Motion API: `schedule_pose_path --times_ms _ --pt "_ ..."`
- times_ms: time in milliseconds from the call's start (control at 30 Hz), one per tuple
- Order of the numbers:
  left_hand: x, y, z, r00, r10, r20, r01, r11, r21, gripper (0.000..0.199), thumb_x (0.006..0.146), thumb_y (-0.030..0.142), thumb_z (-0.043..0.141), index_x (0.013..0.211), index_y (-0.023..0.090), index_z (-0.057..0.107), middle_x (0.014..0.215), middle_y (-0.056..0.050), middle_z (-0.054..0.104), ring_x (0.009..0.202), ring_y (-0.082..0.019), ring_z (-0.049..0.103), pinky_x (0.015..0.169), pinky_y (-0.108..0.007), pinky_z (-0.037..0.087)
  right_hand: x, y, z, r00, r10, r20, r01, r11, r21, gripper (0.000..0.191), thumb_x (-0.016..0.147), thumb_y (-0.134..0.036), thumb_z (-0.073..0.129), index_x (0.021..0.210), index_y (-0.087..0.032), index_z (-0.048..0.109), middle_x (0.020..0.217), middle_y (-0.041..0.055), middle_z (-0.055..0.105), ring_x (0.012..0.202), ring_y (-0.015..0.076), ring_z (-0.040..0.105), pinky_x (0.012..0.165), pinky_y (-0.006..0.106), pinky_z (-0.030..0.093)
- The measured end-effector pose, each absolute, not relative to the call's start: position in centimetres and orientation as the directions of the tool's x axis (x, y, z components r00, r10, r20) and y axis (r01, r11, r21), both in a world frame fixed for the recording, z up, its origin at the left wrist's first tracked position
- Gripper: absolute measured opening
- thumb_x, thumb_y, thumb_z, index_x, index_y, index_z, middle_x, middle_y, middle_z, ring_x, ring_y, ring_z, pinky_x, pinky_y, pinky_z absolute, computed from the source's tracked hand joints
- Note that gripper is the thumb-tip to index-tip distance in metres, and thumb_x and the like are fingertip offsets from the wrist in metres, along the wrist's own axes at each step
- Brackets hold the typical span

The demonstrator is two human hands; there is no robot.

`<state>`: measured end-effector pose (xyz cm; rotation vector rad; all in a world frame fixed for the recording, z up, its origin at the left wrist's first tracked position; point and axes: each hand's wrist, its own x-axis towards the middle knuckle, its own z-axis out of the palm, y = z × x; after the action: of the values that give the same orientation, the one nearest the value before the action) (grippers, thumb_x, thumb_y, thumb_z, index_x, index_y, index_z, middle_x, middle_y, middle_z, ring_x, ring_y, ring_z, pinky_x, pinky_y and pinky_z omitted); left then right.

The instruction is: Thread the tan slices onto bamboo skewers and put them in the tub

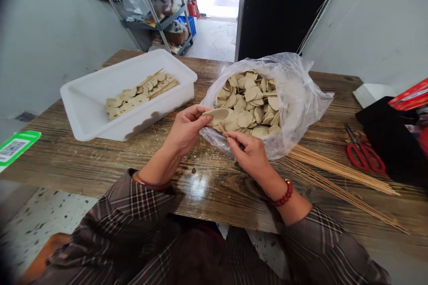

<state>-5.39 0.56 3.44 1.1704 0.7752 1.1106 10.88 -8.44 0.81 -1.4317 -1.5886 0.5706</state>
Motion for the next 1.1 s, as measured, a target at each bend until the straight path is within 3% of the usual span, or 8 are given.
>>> schedule_pose_path --times_ms 267,433,800,1100 --pt "-5.63 0.66 3.02 0.310 0.937 0.162 -0.120 -0.130 0.984 0.017 0.069 0.026 0.076 0.081 0.016 0.071 0.070 0.001 0.063 0.061 -0.007 0.051 0.057 -0.019 0.040 10.86 -8.13 0.82 0.059 0.943 0.328 0.545 0.245 -0.802 0.024 0.089 -0.025 0.054 0.097 -0.016 0.074 0.079 0.0047 0.075 0.066 0.0154 0.065 0.061 0.026 0.048" --pt "-5.10 0.12 3.14 0.350 0.919 0.182 -0.063 -0.170 0.983 0.016 0.069 0.027 0.076 0.079 0.016 0.071 0.074 -0.001 0.066 0.065 -0.009 0.055 0.063 -0.021 0.044 10.90 -7.88 0.69 0.099 0.928 0.359 0.563 0.246 -0.789 0.022 0.089 -0.024 0.054 0.094 -0.018 0.074 0.083 0.0047 0.076 0.070 0.0166 0.067 0.064 0.027 0.048" --pt "-4.78 0.27 3.33 0.343 0.938 -0.053 -0.270 0.153 0.951 0.025 0.062 0.024 0.080 0.079 0.014 0.066 0.072 0.001 0.062 0.059 -0.006 0.054 0.053 -0.017 0.046 10.93 -8.32 1.45 0.033 0.898 0.438 0.600 0.333 -0.728 0.019 0.089 -0.023 0.055 0.089 -0.017 0.073 0.075 0.0025 0.073 0.062 0.0131 0.062 0.059 0.025 0.044" --pt "-4.76 0.13 3.39 0.362 0.924 -0.125 -0.341 0.256 0.904 0.020 0.065 0.022 0.077 0.077 0.012 0.064 0.067 0.001 0.061 0.057 -0.006 0.054 0.050 -0.018 0.047 10.89 -8.73 1.49 0.044 0.921 0.387 0.605 0.284 -0.744 0.021 0.089 -0.027 0.054 0.091 -0.017 0.073 0.069 0.0027 0.071 0.057 0.0136 0.060 0.058 0.026 0.045"
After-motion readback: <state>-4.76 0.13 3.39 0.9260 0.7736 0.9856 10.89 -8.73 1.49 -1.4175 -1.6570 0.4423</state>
